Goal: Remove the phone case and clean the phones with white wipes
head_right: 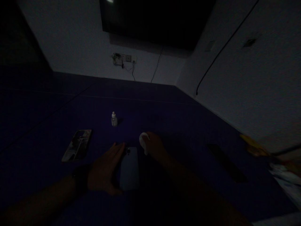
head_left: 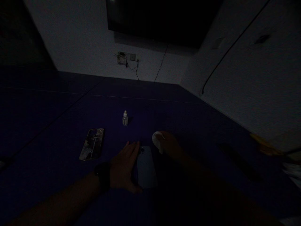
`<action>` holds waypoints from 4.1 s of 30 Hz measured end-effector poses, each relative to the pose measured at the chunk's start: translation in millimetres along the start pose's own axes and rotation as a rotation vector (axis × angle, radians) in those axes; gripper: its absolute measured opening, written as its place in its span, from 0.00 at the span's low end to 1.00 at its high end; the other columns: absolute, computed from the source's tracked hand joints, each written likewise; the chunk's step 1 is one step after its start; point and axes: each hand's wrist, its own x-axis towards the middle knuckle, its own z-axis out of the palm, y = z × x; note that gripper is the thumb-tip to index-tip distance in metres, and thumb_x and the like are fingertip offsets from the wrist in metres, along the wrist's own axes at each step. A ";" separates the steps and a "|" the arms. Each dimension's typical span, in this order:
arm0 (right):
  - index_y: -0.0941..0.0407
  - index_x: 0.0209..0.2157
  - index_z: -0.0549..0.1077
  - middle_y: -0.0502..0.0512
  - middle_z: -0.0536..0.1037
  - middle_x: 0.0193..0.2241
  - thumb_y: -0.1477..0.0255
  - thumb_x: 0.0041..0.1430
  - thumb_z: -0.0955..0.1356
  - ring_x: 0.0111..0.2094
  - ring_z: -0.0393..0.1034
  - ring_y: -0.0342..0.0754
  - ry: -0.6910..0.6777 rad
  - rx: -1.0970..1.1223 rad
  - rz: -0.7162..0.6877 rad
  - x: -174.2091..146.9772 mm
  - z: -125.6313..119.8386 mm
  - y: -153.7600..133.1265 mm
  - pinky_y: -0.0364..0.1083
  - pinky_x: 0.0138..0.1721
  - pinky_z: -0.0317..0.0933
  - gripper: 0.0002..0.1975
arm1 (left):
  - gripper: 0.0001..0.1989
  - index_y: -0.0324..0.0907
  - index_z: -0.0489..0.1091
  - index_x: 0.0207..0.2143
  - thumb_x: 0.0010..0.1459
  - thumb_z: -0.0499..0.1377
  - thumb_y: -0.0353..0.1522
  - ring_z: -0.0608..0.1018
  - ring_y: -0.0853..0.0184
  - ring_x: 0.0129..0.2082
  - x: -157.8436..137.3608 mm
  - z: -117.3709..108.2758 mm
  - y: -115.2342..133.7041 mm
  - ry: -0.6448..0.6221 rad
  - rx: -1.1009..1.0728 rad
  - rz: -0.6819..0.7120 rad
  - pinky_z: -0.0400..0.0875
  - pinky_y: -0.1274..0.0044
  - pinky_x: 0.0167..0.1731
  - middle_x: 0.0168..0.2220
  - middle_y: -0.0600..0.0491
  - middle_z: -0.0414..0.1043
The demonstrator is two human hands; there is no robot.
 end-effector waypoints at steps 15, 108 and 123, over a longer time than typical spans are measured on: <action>0.54 0.62 0.66 0.58 0.72 0.60 0.70 0.67 0.63 0.61 0.64 0.53 -0.201 -0.431 -0.865 -43.5 4.2 25.0 0.57 0.60 0.61 0.22 | 0.68 0.29 0.41 0.70 0.43 0.54 0.69 0.51 0.37 0.69 -10.6 4.7 -8.0 0.056 0.254 0.008 0.40 0.49 0.66 0.70 0.29 0.44; 0.53 0.54 0.73 0.57 0.79 0.53 0.75 0.62 0.65 0.54 0.71 0.52 -0.284 -0.171 -0.904 -29.3 4.6 37.6 0.55 0.55 0.63 0.19 | 0.67 0.27 0.42 0.70 0.45 0.49 0.70 0.51 0.39 0.70 -8.8 3.1 -3.9 0.011 0.340 -0.003 0.39 0.51 0.67 0.70 0.28 0.44; 0.54 0.55 0.73 0.58 0.78 0.53 0.76 0.61 0.65 0.54 0.70 0.52 -0.244 -0.187 -0.867 -26.1 4.6 37.4 0.55 0.55 0.62 0.20 | 0.66 0.28 0.39 0.70 0.46 0.50 0.69 0.52 0.38 0.69 -10.6 5.5 -6.2 0.025 0.366 0.020 0.39 0.51 0.67 0.70 0.28 0.44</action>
